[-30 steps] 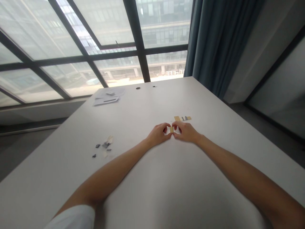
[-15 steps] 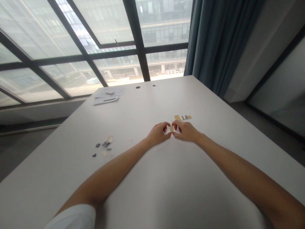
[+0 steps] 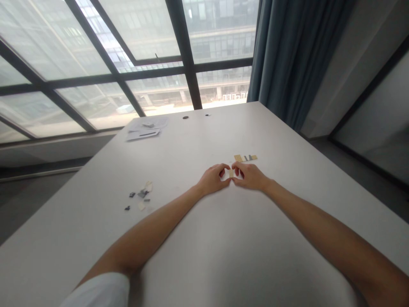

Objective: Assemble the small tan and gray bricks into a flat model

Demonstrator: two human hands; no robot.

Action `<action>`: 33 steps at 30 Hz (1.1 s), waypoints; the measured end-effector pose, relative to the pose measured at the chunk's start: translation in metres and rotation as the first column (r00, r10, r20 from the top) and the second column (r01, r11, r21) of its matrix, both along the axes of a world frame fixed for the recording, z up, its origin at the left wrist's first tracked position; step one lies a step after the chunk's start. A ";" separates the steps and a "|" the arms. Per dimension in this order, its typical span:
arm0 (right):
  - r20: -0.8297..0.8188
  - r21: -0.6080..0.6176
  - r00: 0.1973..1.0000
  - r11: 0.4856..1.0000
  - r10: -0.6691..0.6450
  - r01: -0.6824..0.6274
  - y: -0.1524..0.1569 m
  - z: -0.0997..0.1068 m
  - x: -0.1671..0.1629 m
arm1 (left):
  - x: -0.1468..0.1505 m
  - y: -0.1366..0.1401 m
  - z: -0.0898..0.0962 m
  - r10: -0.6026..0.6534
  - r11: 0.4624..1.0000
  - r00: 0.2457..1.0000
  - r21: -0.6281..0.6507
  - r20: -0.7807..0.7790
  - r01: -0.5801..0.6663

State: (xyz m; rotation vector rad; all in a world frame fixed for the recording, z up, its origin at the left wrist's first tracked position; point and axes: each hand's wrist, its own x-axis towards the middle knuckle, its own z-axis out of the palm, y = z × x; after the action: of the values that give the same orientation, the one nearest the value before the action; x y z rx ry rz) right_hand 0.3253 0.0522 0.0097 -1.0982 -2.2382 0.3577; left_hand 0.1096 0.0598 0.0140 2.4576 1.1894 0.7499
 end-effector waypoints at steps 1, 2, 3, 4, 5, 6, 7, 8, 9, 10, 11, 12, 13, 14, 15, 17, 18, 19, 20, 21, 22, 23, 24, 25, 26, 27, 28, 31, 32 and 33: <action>-0.001 -0.001 1.000 1.000 0.001 -0.001 0.000 0.000 0.000 | 0.000 0.000 0.000 0.002 1.000 1.000 0.002 0.003 -0.002; -0.001 -0.003 1.000 1.000 0.002 -0.002 0.000 0.000 0.000 | 0.000 0.000 0.000 0.001 1.000 1.000 0.003 0.007 -0.001; -0.002 -0.005 1.000 1.000 0.003 -0.003 0.000 0.000 0.000 | 0.000 0.000 0.000 -0.001 1.000 1.000 0.004 0.010 0.001; -0.005 -0.007 1.000 1.000 0.002 -0.002 0.000 0.000 0.000 | -0.001 0.000 0.000 -0.003 1.000 1.000 0.005 0.013 0.003; -0.007 -0.010 1.000 1.000 0.002 -0.002 0.000 -0.001 0.000 | -0.001 0.000 0.000 -0.005 1.000 1.000 0.008 0.015 0.005; -0.009 -0.012 1.000 1.000 0.003 -0.003 0.000 -0.001 0.000 | -0.001 0.000 0.000 -0.006 1.000 1.000 0.010 0.015 0.006; -0.012 -0.013 1.000 1.000 0.003 -0.003 0.000 -0.001 0.000 | -0.001 0.000 0.000 -0.005 1.000 1.000 0.012 0.014 0.005; -0.013 -0.014 1.000 1.000 0.004 -0.004 0.000 -0.001 0.000 | -0.001 0.000 -0.001 -0.005 1.000 1.000 0.012 0.012 0.005; -0.013 -0.013 1.000 1.000 0.005 -0.005 0.000 -0.001 0.001 | -0.001 0.000 -0.001 -0.004 1.000 1.000 0.011 0.009 0.004; -0.012 -0.013 1.000 1.000 0.005 -0.005 0.000 -0.001 0.001 | -0.001 0.000 -0.001 -0.003 1.000 1.000 0.009 0.005 0.003; -0.012 -0.013 1.000 1.000 0.005 -0.005 0.000 -0.001 0.001 | -0.001 0.000 -0.001 0.000 1.000 1.000 0.007 0.001 0.000; -0.012 -0.014 1.000 1.000 0.004 -0.004 0.000 -0.001 0.001 | -0.001 0.000 -0.001 0.004 1.000 1.000 0.006 -0.001 -0.004; -0.013 -0.016 1.000 1.000 0.003 -0.004 0.000 -0.001 0.001 | -0.001 0.000 -0.001 0.007 1.000 1.000 0.006 -0.001 -0.007; -0.014 -0.017 1.000 1.000 0.004 -0.004 0.000 -0.001 0.001 | -0.001 0.000 -0.001 0.010 1.000 1.000 0.006 -0.001 -0.010; -0.016 -0.017 1.000 1.000 0.003 -0.004 0.000 -0.001 0.001 | 0.000 0.000 -0.001 0.011 1.000 1.000 0.006 0.000 -0.011; -0.016 -0.017 1.000 1.000 0.004 -0.004 0.000 -0.001 0.002 | 0.000 0.000 -0.001 0.010 1.000 1.000 0.004 0.005 -0.010; -0.016 -0.018 1.000 1.000 0.005 -0.005 0.000 -0.001 0.002 | 0.000 0.000 -0.001 0.008 1.000 1.000 0.003 0.007 -0.009; -0.016 -0.018 1.000 1.000 0.007 -0.007 0.001 -0.001 0.002 | 0.000 0.000 -0.001 0.007 1.000 1.000 0.002 0.008 -0.007; -0.017 -0.019 1.000 1.000 0.009 -0.009 0.001 -0.002 0.002 | 0.000 0.001 -0.002 0.006 1.000 1.000 0.001 0.010 -0.006; -0.018 -0.019 1.000 1.000 0.011 -0.012 0.001 -0.002 0.002 | 0.000 0.001 -0.002 0.006 1.000 1.000 0.001 0.012 -0.006; -0.018 -0.020 1.000 1.000 0.014 -0.014 0.001 -0.002 0.002 | 0.000 0.001 -0.002 0.005 1.000 1.000 0.001 0.013 -0.005; -0.019 -0.020 1.000 1.000 0.014 -0.014 0.002 -0.002 0.002 | -0.001 0.001 -0.003 0.006 1.000 1.000 0.002 0.014 -0.006; -0.020 -0.021 1.000 1.000 0.013 -0.013 0.002 -0.003 0.002 | -0.001 0.001 -0.003 0.006 1.000 1.000 0.004 0.016 -0.006; -0.021 -0.022 1.000 1.000 0.012 -0.012 0.002 -0.003 0.002 | -0.001 0.001 -0.003 0.006 1.000 1.000 0.005 0.018 -0.006; -0.022 -0.023 1.000 1.000 0.012 -0.013 0.002 -0.003 0.002 | -0.001 0.001 -0.003 0.005 1.000 1.000 0.004 0.018 -0.005; -0.023 -0.024 1.000 1.000 0.014 -0.014 0.002 -0.003 0.002 | -0.001 0.001 -0.003 0.004 1.000 1.000 0.001 0.017 -0.004; -0.023 -0.024 1.000 1.000 0.015 -0.016 0.002 -0.003 0.002 | -0.001 0.001 -0.002 0.004 1.000 1.000 -0.002 0.015 -0.004; -0.020 -0.022 1.000 1.000 0.018 -0.018 0.002 -0.003 0.002 | 0.000 0.001 -0.002 -0.002 1.000 1.000 -0.008 0.010 0.002; -0.019 -0.021 1.000 1.000 0.015 -0.016 0.002 -0.003 0.002 | -0.001 0.002 -0.002 -0.003 1.000 1.000 -0.006 0.011 0.003; -0.019 -0.021 1.000 1.000 0.013 -0.013 0.002 -0.003 0.002 | -0.001 0.002 -0.002 -0.003 1.000 1.000 -0.004 0.013 0.003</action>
State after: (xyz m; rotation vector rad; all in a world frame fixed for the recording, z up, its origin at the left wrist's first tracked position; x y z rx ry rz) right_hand 0.3271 0.0543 0.0068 -1.0873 -2.2303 0.3971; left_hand 0.1090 0.0614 0.0123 2.4467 1.1814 0.7605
